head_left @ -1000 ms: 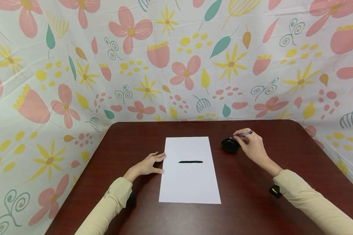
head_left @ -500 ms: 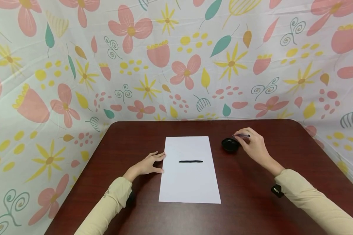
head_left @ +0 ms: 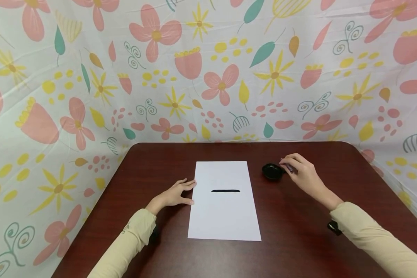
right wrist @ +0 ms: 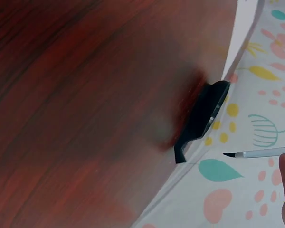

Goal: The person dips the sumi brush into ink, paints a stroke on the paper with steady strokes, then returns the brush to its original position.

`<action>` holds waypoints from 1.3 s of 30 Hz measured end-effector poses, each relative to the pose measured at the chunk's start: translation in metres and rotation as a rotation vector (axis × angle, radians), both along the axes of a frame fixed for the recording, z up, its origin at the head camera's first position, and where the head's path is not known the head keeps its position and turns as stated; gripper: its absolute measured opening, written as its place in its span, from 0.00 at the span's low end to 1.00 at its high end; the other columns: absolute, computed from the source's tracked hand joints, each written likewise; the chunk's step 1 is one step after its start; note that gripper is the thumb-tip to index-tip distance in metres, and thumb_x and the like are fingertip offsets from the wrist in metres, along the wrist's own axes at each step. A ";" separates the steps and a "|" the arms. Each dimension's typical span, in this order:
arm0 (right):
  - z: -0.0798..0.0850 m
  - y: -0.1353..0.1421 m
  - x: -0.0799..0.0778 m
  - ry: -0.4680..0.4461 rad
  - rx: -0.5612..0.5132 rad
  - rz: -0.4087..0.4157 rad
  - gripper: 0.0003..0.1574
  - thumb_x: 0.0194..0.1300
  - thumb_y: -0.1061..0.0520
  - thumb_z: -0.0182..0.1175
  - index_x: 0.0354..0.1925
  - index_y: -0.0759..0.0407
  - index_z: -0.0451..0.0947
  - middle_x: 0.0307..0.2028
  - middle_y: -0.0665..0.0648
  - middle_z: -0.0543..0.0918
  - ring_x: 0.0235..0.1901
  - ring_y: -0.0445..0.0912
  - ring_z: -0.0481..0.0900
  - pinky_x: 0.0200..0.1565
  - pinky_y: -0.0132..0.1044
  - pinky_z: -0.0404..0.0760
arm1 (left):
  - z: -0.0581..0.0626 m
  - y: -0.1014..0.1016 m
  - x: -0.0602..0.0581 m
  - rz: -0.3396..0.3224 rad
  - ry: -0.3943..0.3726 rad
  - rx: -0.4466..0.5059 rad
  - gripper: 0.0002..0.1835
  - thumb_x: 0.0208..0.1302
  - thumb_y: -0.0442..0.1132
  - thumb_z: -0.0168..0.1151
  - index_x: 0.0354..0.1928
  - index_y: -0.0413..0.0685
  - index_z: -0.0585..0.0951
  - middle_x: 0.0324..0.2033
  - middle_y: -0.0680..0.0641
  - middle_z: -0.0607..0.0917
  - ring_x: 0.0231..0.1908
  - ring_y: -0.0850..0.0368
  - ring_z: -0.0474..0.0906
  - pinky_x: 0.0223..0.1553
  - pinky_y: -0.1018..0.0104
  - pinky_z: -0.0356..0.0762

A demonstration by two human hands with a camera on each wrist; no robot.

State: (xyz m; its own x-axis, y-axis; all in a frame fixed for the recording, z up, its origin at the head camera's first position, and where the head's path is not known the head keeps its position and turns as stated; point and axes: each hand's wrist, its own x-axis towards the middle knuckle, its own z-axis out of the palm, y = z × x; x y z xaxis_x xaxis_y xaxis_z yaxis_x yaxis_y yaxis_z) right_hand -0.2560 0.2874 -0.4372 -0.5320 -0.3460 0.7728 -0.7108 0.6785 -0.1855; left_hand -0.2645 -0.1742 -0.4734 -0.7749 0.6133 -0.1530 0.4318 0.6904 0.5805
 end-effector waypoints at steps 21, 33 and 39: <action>-0.007 0.025 0.004 0.222 0.460 0.066 0.33 0.79 0.54 0.29 0.40 0.66 0.82 0.42 0.65 0.79 0.41 0.52 0.78 0.28 0.41 0.82 | 0.001 0.001 0.000 -0.002 0.002 -0.009 0.41 0.62 0.47 0.66 0.73 0.43 0.60 0.75 0.45 0.56 0.75 0.36 0.41 0.69 0.38 0.52; -0.014 0.035 0.004 0.283 0.601 0.117 0.39 0.79 0.60 0.21 0.39 0.67 0.82 0.42 0.66 0.78 0.41 0.53 0.78 0.31 0.41 0.82 | 0.000 0.000 0.000 0.008 -0.006 -0.014 0.41 0.62 0.48 0.65 0.73 0.44 0.60 0.75 0.45 0.56 0.75 0.36 0.41 0.69 0.37 0.52; -0.015 0.039 0.006 0.277 0.663 0.116 0.41 0.78 0.61 0.18 0.38 0.67 0.82 0.41 0.66 0.78 0.41 0.54 0.78 0.33 0.41 0.82 | 0.000 0.001 0.000 0.008 -0.004 -0.018 0.41 0.63 0.48 0.65 0.73 0.45 0.60 0.75 0.46 0.56 0.75 0.37 0.41 0.70 0.38 0.52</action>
State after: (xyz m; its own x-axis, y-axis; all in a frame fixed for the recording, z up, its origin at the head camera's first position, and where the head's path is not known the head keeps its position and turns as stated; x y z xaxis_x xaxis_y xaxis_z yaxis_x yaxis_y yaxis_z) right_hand -0.2500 0.3260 -0.4520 -0.2789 -0.8307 0.4819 -0.7463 0.5033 0.4356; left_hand -0.2644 -0.1733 -0.4731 -0.7789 0.6046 -0.1666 0.4244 0.7037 0.5698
